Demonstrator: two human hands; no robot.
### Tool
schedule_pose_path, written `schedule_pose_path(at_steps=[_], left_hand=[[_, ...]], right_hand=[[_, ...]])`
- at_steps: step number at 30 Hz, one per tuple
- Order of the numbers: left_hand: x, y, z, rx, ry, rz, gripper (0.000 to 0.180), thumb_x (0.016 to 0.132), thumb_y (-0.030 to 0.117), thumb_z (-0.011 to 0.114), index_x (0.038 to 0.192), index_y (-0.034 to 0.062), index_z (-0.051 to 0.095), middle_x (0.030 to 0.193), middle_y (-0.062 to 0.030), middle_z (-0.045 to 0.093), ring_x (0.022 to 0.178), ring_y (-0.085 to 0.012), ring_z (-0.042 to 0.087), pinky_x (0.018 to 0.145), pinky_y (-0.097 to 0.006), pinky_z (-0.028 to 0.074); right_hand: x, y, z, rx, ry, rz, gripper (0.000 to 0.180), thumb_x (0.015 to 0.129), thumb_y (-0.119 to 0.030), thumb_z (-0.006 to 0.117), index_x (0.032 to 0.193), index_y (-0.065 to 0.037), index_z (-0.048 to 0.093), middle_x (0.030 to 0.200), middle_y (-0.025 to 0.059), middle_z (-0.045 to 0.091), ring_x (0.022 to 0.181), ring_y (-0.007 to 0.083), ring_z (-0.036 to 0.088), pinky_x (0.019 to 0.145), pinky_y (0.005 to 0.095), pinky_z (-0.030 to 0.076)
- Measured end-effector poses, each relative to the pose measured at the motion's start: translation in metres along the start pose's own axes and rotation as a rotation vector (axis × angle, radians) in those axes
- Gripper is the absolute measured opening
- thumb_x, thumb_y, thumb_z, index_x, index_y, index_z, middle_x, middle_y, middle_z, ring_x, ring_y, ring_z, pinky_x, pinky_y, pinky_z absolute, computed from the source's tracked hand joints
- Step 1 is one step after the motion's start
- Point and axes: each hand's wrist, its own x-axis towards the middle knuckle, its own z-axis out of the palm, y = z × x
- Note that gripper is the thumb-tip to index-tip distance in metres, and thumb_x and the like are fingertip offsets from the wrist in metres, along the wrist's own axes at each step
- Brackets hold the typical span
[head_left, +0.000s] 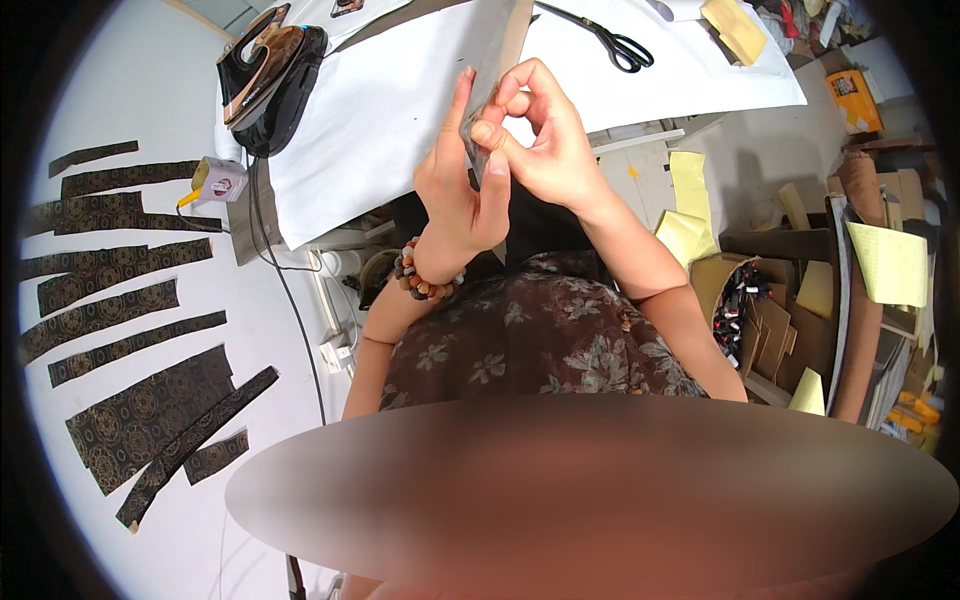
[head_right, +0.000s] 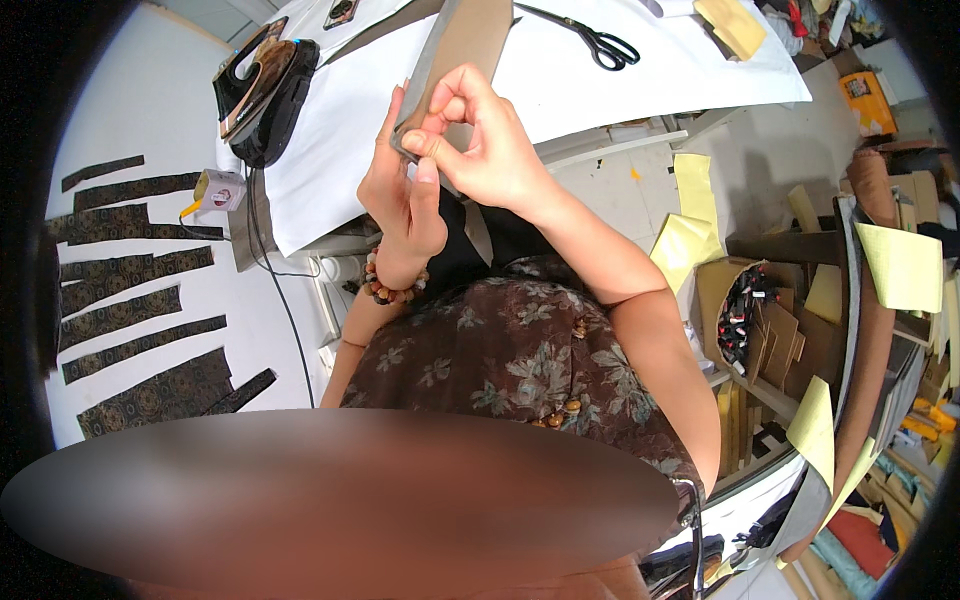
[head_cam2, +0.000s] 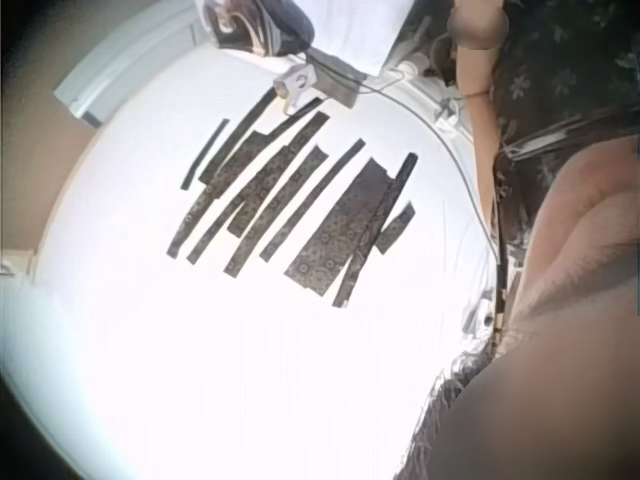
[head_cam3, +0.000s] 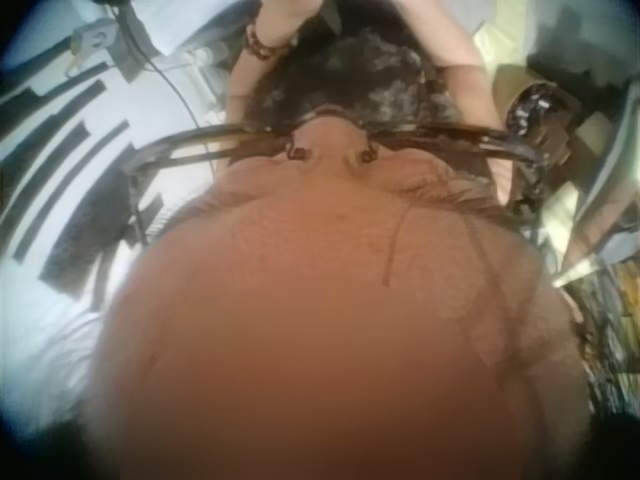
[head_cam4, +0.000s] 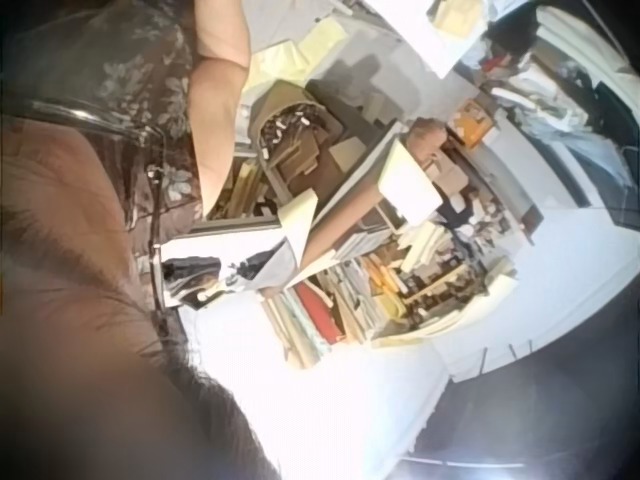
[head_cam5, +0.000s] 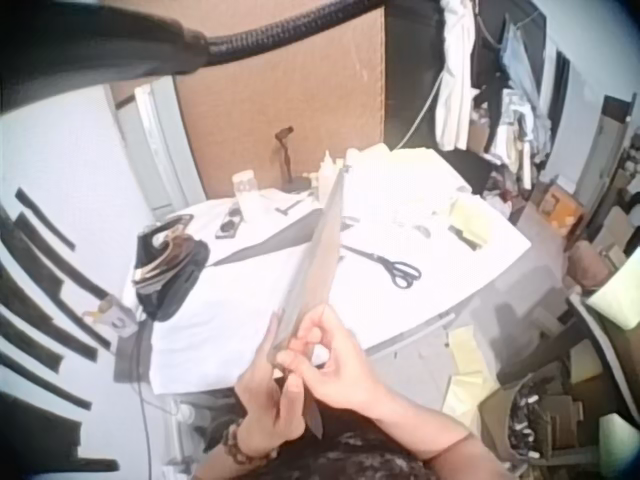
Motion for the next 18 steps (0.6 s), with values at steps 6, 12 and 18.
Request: schedule_pose_path(at_steps=[6,12,18], left_hand=[[-0.002,0.010,-0.002,0.119,-0.021,-0.226,0.045,0.104,0.015,0.048,0.142,-0.0106,0.050,0.120,-0.0211,0.071,0.089,-0.0192,0.073,0.076,-0.028,0.056],[0.002,0.004,0.003,0.212,0.031,-0.065,0.043,0.103,0.012,0.049,0.142,-0.0081,0.051,0.119,-0.0179,0.072,0.077,-0.0216,0.073,0.069,-0.029,0.056],[-0.002,0.007,0.000,0.209,0.000,-0.117,0.045,0.101,0.008,0.050,0.144,-0.0060,0.049,0.123,-0.0174,0.070,0.077,-0.0252,0.073,0.069,-0.031,0.057]], right_hand=[[-0.005,0.008,-0.001,0.054,-0.023,0.008,0.027,0.091,-0.003,0.071,0.106,-0.005,0.048,0.084,0.0042,0.067,0.086,0.0096,0.063,0.086,0.0292,0.049],[-0.013,0.012,0.000,0.078,-0.035,-0.004,0.020,0.093,-0.001,0.068,0.108,-0.003,0.055,0.091,0.0034,0.067,0.092,0.0113,0.064,0.090,0.0294,0.049],[-0.018,0.011,-0.001,-0.011,-0.038,-0.055,0.012,0.094,-0.003,0.068,0.103,-0.001,0.060,0.093,0.0043,0.067,0.094,0.0133,0.064,0.090,0.0307,0.050]])
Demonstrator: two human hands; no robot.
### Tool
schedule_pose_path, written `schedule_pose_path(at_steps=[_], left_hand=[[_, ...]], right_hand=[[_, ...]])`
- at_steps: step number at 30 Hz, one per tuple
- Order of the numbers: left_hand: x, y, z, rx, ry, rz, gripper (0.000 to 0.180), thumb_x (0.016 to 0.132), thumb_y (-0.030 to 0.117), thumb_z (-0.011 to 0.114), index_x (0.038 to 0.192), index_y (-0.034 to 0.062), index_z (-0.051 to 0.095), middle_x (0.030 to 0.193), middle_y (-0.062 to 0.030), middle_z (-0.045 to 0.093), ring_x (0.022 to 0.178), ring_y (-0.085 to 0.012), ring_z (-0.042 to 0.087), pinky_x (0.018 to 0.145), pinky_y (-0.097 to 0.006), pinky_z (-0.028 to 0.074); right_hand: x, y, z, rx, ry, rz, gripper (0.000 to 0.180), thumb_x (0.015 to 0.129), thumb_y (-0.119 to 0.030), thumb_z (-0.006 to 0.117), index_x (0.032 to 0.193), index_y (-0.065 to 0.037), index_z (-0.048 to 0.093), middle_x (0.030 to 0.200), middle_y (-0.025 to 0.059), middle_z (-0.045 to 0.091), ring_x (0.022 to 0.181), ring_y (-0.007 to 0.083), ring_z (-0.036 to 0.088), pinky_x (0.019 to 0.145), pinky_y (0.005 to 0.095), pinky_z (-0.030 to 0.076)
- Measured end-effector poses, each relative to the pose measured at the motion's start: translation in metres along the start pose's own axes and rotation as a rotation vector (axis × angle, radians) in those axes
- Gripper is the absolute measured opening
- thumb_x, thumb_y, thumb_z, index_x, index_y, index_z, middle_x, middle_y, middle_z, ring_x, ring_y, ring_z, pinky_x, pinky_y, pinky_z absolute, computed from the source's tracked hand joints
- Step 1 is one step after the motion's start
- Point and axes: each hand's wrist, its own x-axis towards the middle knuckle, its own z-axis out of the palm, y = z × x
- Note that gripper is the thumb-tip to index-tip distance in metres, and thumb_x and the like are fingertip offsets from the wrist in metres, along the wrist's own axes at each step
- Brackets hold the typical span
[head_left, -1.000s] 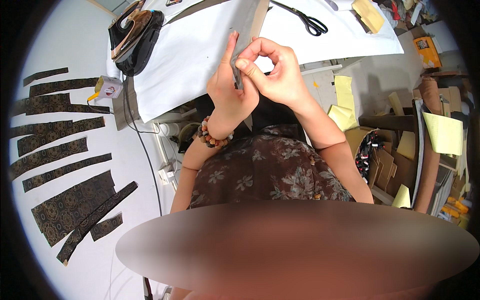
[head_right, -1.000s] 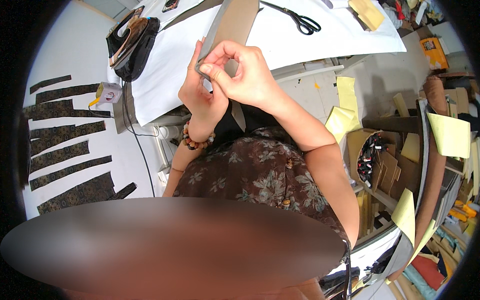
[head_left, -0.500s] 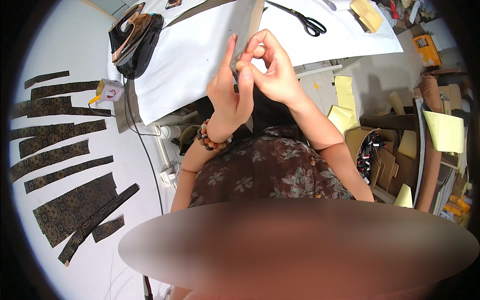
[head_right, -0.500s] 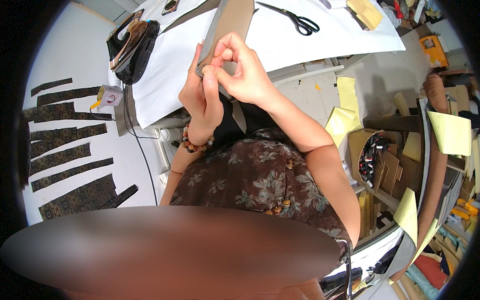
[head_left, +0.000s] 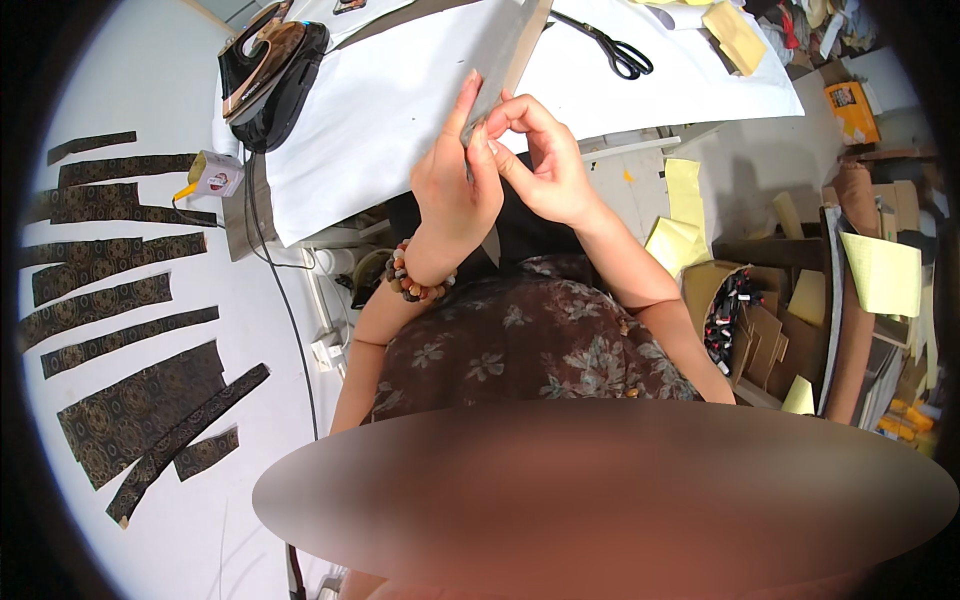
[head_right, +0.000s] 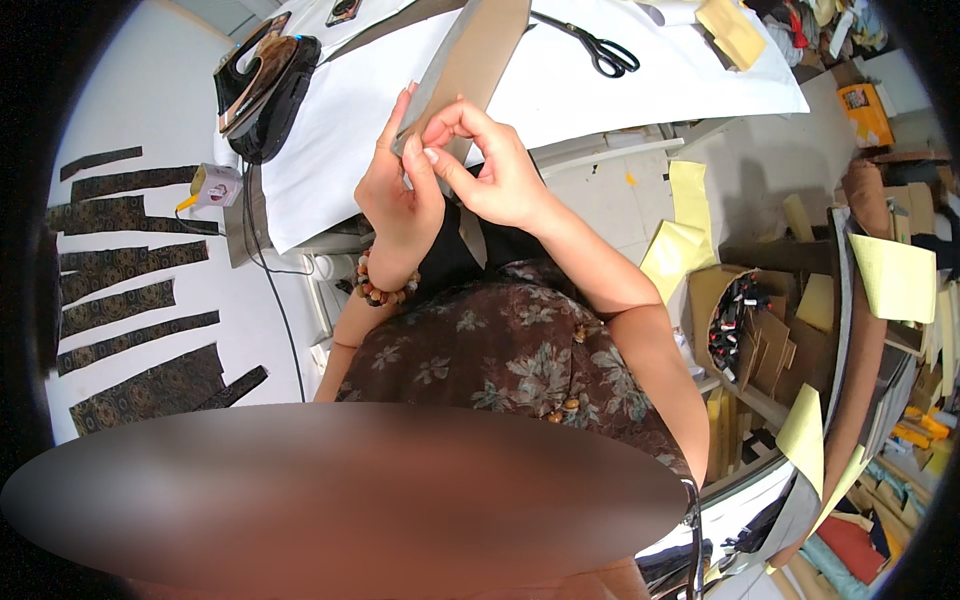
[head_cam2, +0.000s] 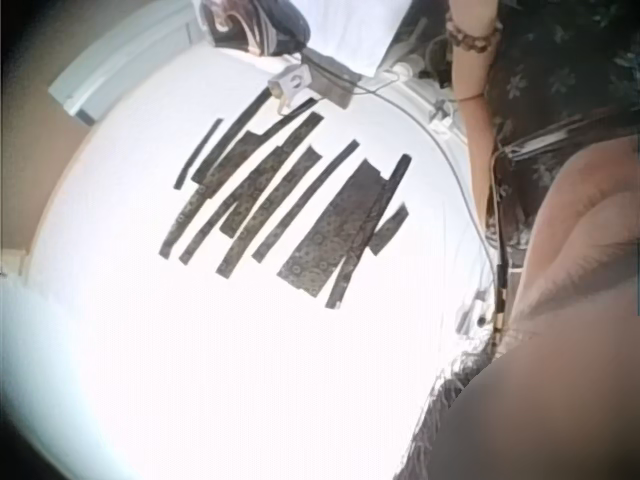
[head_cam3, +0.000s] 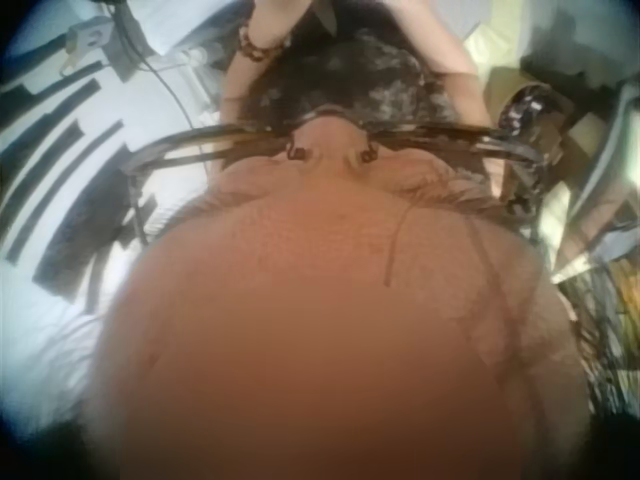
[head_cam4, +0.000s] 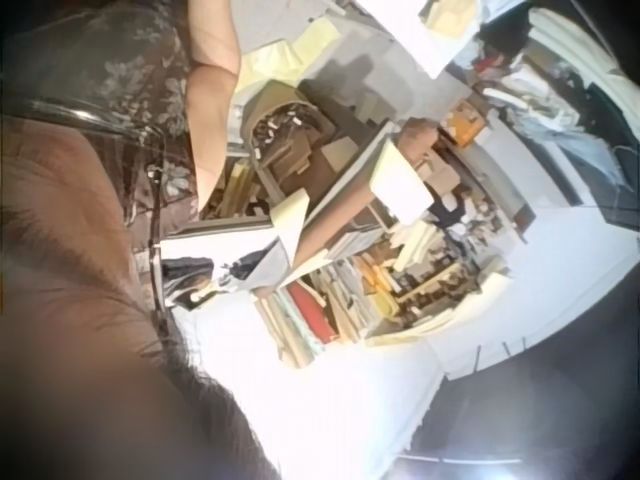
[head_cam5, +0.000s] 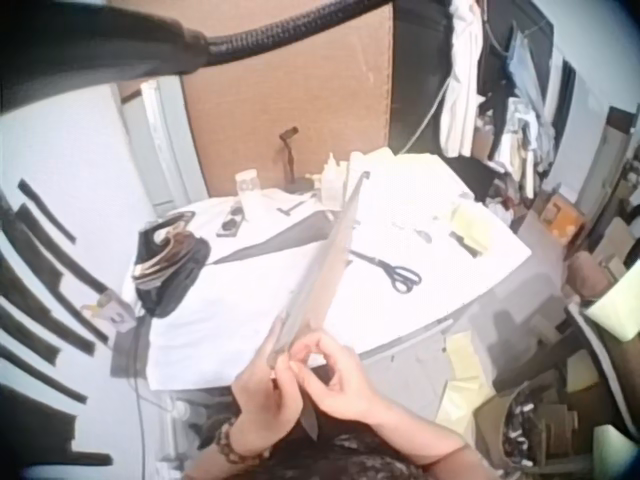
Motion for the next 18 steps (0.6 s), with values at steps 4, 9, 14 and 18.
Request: schedule_pose_path(at_steps=[4,9,14,18], left_hand=[[0.003,0.006,0.000,-0.071,0.000,-0.058,0.046,0.101,0.005,0.050,0.146,-0.0034,0.048,0.126,-0.0181,0.069,0.077,-0.0254,0.073,0.071,-0.032,0.057],[0.004,0.008,-0.002,-0.098,-0.011,-0.104,0.044,0.102,0.007,0.049,0.145,-0.0037,0.049,0.129,-0.0169,0.068,0.083,-0.0233,0.071,0.073,-0.031,0.055],[0.002,-0.009,0.001,-0.106,0.122,-0.099,0.036,0.104,0.010,0.048,0.137,-0.0046,0.057,0.105,-0.0128,0.075,0.066,-0.0090,0.064,0.060,-0.024,0.050],[0.011,-0.027,0.002,-0.046,0.336,-0.002,0.030,0.105,0.011,0.048,0.127,-0.0049,0.062,0.099,-0.0099,0.077,0.062,-0.0065,0.061,0.056,-0.022,0.048]], right_hand=[[0.005,-0.006,-0.004,0.015,0.039,0.014,0.010,0.093,-0.004,0.069,0.100,-0.001,0.063,0.094,0.0043,0.068,0.094,0.0135,0.063,0.092,0.0318,0.050],[0.009,-0.010,-0.011,-0.014,0.145,-0.133,0.009,0.092,-0.003,0.069,0.100,0.000,0.066,0.095,0.0070,0.070,0.094,0.0149,0.065,0.093,0.0307,0.049],[0.026,0.019,-0.061,-0.452,0.360,-0.132,0.006,0.095,-0.004,0.064,0.098,0.001,0.067,0.092,0.0084,0.070,0.090,0.0176,0.066,0.086,0.0311,0.051],[0.037,0.112,-0.175,-1.112,0.476,0.121,0.013,0.089,-0.006,0.066,0.100,-0.004,0.072,0.099,0.0158,0.071,0.092,0.0337,0.066,0.086,0.0419,0.053]])
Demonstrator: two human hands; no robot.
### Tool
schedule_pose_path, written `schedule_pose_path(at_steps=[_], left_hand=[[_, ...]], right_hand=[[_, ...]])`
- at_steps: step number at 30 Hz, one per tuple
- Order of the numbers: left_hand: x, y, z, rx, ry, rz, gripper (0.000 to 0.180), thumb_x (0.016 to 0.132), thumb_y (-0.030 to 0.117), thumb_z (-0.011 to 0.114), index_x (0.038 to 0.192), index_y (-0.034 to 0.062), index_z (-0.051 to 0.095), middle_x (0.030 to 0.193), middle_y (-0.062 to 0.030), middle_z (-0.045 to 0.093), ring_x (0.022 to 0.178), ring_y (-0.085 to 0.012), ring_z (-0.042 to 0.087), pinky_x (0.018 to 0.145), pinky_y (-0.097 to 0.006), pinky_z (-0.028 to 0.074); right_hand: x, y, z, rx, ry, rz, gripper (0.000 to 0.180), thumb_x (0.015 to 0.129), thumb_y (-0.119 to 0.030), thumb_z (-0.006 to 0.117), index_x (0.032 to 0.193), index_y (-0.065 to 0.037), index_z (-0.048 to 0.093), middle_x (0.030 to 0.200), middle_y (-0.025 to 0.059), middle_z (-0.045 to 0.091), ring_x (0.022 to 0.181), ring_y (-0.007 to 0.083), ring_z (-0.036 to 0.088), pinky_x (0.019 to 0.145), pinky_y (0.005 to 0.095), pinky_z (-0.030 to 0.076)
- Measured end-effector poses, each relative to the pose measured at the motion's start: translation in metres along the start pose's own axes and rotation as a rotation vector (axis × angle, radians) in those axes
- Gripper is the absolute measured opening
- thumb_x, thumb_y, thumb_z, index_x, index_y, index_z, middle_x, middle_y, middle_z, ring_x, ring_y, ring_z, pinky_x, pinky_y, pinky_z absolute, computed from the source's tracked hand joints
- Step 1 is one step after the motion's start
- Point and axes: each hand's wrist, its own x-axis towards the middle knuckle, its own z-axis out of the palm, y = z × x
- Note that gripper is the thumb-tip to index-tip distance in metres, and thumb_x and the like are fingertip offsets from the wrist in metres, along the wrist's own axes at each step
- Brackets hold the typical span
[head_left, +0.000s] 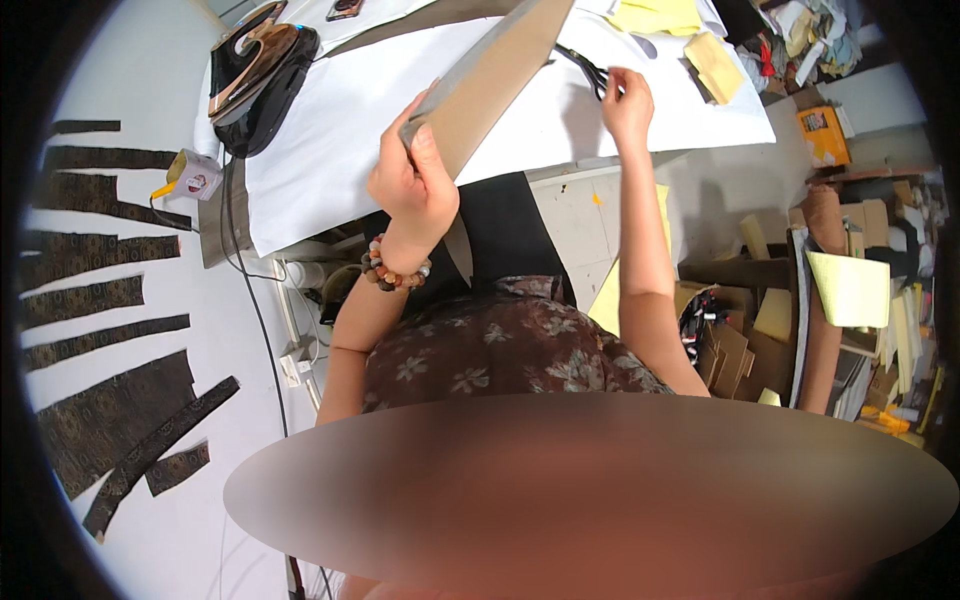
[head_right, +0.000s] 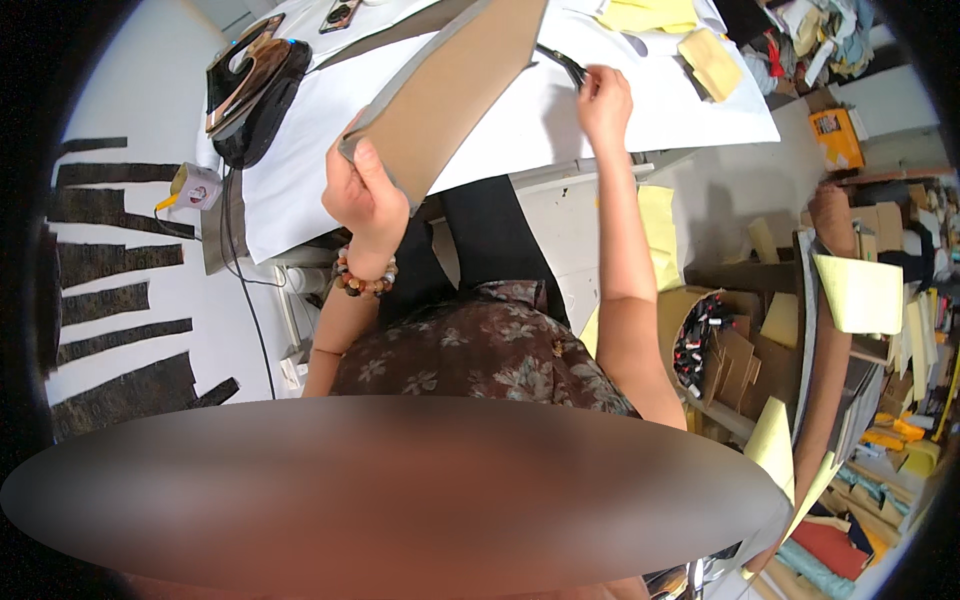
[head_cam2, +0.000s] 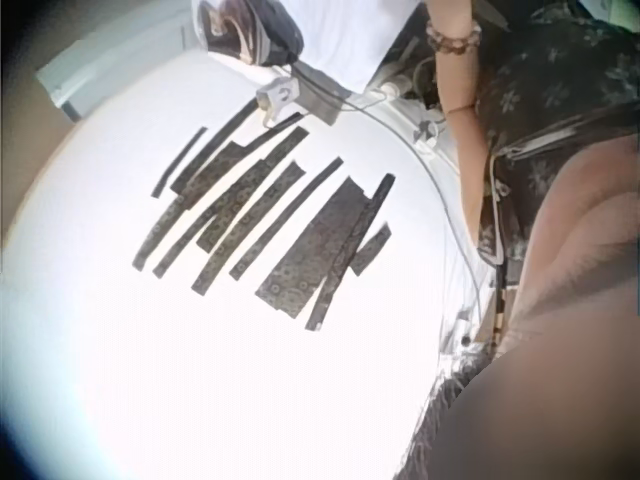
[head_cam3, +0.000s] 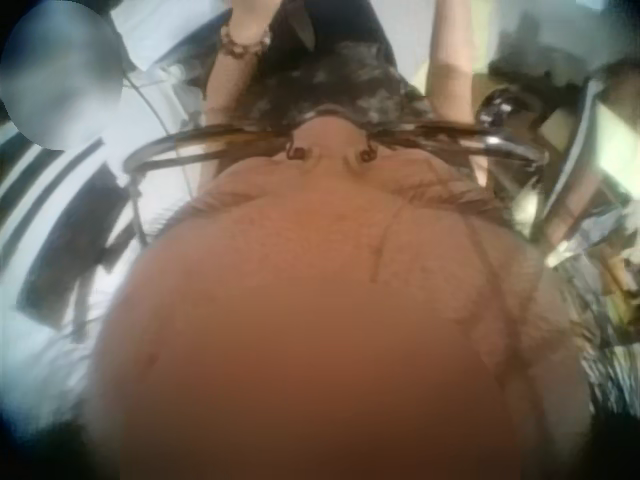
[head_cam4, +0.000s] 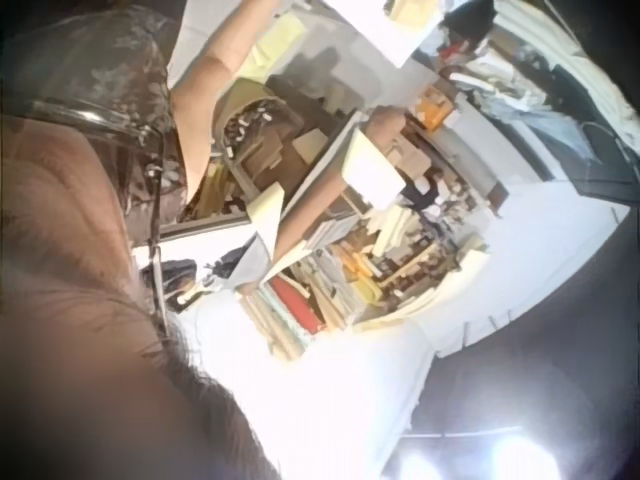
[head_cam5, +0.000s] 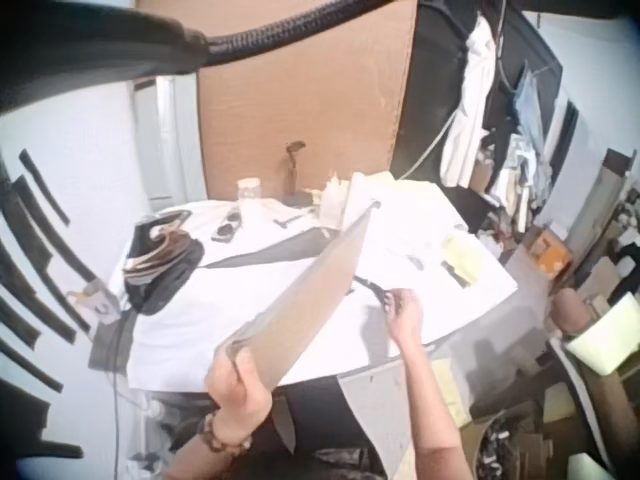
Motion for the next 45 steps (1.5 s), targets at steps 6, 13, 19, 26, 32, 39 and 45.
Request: schedule_pose_path(at_steps=[6,13,19,26,32,39,45], left_hand=[[0.021,-0.017,-0.025,-0.052,-0.024,0.050,0.023,0.102,0.005,0.053,0.122,-0.0049,0.058,0.108,-0.0137,0.076,0.073,-0.0099,0.069,0.064,-0.022,0.053],[0.012,-0.026,-0.044,-0.193,-0.095,-0.083,0.031,0.106,0.002,0.046,0.134,-0.0089,0.042,0.129,-0.0306,0.062,0.116,-0.0236,0.065,0.100,-0.032,0.050],[-0.003,-0.029,-0.040,-0.172,0.012,-0.016,0.029,0.099,-0.006,0.051,0.128,-0.0063,0.053,0.120,-0.0223,0.071,0.080,-0.0105,0.064,0.071,-0.024,0.052],[-0.004,-0.022,-0.027,-0.236,0.069,0.079,0.025,0.098,-0.008,0.052,0.122,-0.0083,0.058,0.116,-0.0250,0.072,0.095,-0.0230,0.075,0.078,-0.028,0.060],[-0.003,-0.007,-0.022,-0.394,0.042,0.099,0.025,0.099,-0.010,0.050,0.123,-0.0075,0.044,0.119,-0.0341,0.066,0.111,-0.0374,0.070,0.090,-0.037,0.059],[-0.006,-0.008,-0.019,-0.373,0.074,0.112,0.025,0.098,-0.011,0.051,0.122,-0.0068,0.044,0.118,-0.0342,0.067,0.113,-0.0395,0.069,0.089,-0.037,0.059],[-0.008,-0.011,-0.017,-0.386,0.113,0.121,0.024,0.099,-0.010,0.051,0.122,-0.0070,0.045,0.118,-0.0352,0.066,0.111,-0.0384,0.070,0.089,-0.036,0.059]], right_hand=[[0.014,0.090,0.032,-0.412,-0.386,-0.061,0.034,0.086,-0.018,0.069,0.116,-0.001,0.070,0.111,0.0206,0.067,0.106,0.0395,0.063,0.093,0.0473,0.052],[0.022,-0.008,0.002,-0.130,-0.198,-0.163,0.025,0.089,-0.016,0.074,0.108,0.000,0.072,0.103,0.0175,0.069,0.096,0.0337,0.068,0.088,0.0400,0.054],[-0.048,-0.208,-0.054,0.772,-0.302,-0.466,0.014,0.081,0.002,0.076,0.093,-0.002,0.072,0.096,0.0105,0.070,0.089,0.0231,0.068,0.081,0.0315,0.054],[-0.043,-0.253,-0.043,0.664,-0.116,-0.721,0.026,0.071,-0.001,0.084,0.095,-0.006,0.074,0.098,0.0061,0.065,0.085,0.0244,0.061,0.070,0.0338,0.050],[-0.043,-0.251,-0.052,0.614,-0.086,-0.739,0.031,0.066,0.002,0.081,0.094,-0.012,0.076,0.092,0.0018,0.060,0.080,0.0222,0.053,0.067,0.0323,0.044],[-0.047,-0.246,-0.034,0.652,0.066,-0.810,0.036,0.060,0.007,0.070,0.088,-0.014,0.076,0.091,0.0010,0.055,0.080,0.0227,0.051,0.073,0.0355,0.042],[-0.056,-0.250,-0.021,0.745,0.126,-0.682,0.033,0.061,0.007,0.070,0.086,-0.014,0.075,0.089,0.0019,0.053,0.081,0.0219,0.050,0.073,0.0350,0.042]])
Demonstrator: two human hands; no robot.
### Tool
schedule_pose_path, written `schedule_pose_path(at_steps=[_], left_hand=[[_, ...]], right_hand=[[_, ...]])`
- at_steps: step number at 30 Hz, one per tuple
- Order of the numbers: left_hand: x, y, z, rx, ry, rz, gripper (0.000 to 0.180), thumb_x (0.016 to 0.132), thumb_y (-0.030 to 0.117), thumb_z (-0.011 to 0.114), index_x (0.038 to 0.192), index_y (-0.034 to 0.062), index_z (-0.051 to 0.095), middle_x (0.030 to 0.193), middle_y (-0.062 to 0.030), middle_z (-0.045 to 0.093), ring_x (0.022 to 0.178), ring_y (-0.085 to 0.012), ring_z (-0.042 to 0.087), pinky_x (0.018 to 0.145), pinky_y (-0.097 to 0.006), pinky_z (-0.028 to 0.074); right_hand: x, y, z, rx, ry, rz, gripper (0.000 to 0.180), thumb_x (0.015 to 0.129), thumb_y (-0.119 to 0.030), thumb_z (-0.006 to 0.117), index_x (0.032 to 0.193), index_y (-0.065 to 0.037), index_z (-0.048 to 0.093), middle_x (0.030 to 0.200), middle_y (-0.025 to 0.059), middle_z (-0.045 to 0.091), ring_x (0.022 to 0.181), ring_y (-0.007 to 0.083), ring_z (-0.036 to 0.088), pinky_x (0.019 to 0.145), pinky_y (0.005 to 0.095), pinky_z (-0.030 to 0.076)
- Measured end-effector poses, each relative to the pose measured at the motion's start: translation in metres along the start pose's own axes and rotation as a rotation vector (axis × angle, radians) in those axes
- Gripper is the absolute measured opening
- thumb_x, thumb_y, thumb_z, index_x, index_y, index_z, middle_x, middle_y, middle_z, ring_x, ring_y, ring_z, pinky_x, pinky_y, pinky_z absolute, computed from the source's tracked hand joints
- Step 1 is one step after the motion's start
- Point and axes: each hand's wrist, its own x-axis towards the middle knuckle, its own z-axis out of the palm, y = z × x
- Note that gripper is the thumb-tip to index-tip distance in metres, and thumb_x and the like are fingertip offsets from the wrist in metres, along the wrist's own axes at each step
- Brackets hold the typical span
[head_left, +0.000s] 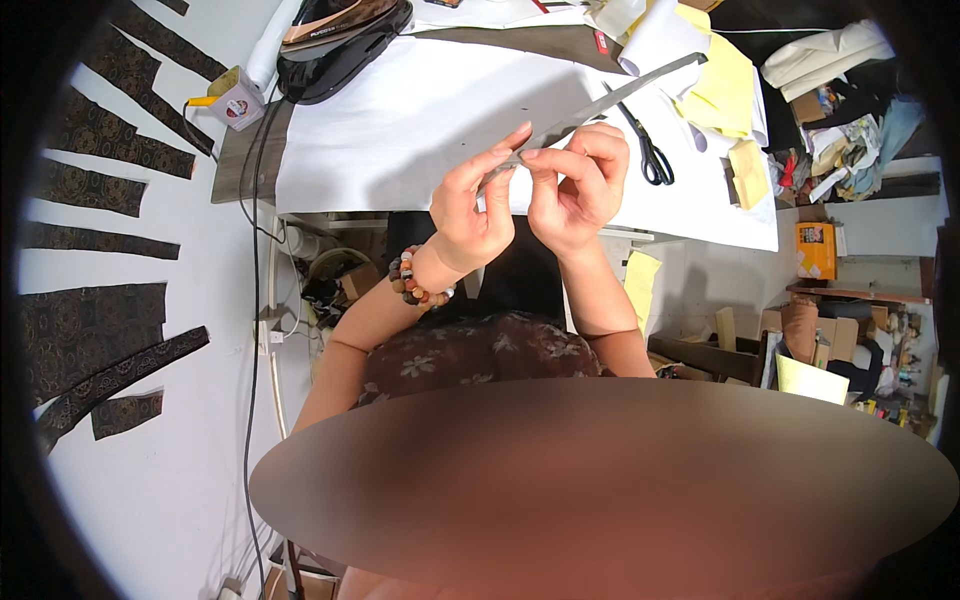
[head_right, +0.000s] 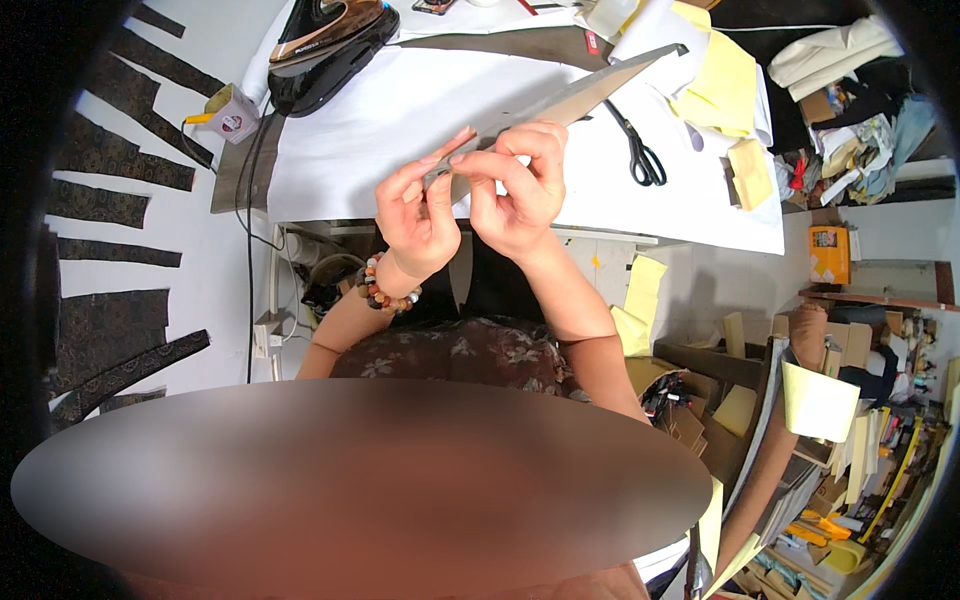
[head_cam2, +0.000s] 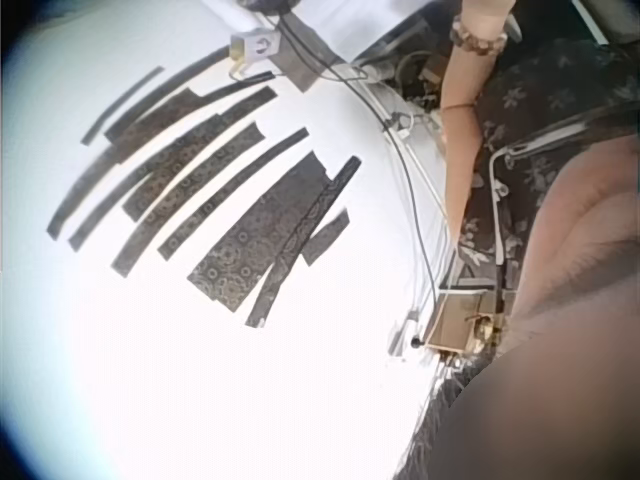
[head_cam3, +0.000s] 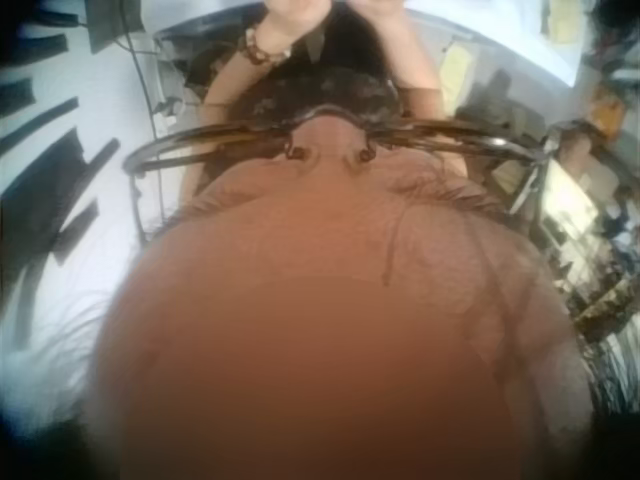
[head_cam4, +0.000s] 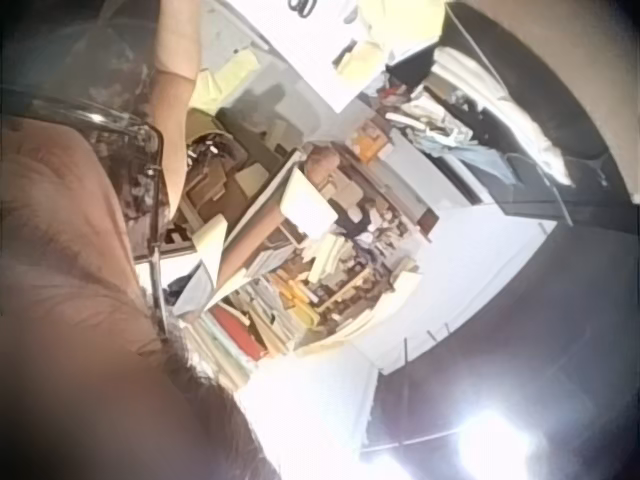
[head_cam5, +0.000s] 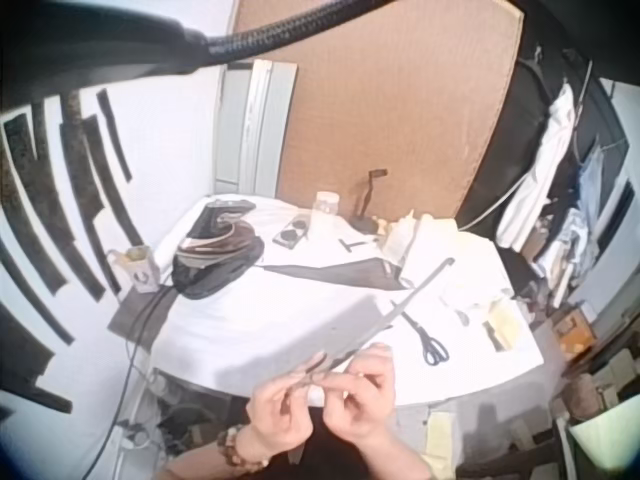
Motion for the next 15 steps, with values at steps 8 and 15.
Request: schedule_pose_path(at_steps=[8,15], left_hand=[[0.008,0.006,0.000,0.019,-0.008,-0.021,0.023,0.099,-0.010,0.050,0.121,-0.0074,0.045,0.117,-0.0352,0.066,0.110,-0.0375,0.070,0.085,-0.034,0.060],[0.004,0.009,0.004,-0.028,0.014,-0.080,0.026,0.099,-0.011,0.050,0.122,-0.0064,0.040,0.119,-0.0357,0.065,0.112,-0.0392,0.069,0.084,-0.034,0.061]], right_hand=[[0.001,-0.019,-0.007,0.290,0.040,0.300,0.021,0.073,0.004,0.083,0.091,-0.003,0.072,0.095,0.0087,0.064,0.084,0.0232,0.059,0.073,0.0320,0.049],[-0.003,-0.026,-0.013,0.054,-0.114,0.221,0.022,0.072,-0.002,0.085,0.091,-0.005,0.074,0.088,0.0075,0.063,0.081,0.0217,0.059,0.070,0.0312,0.047]])
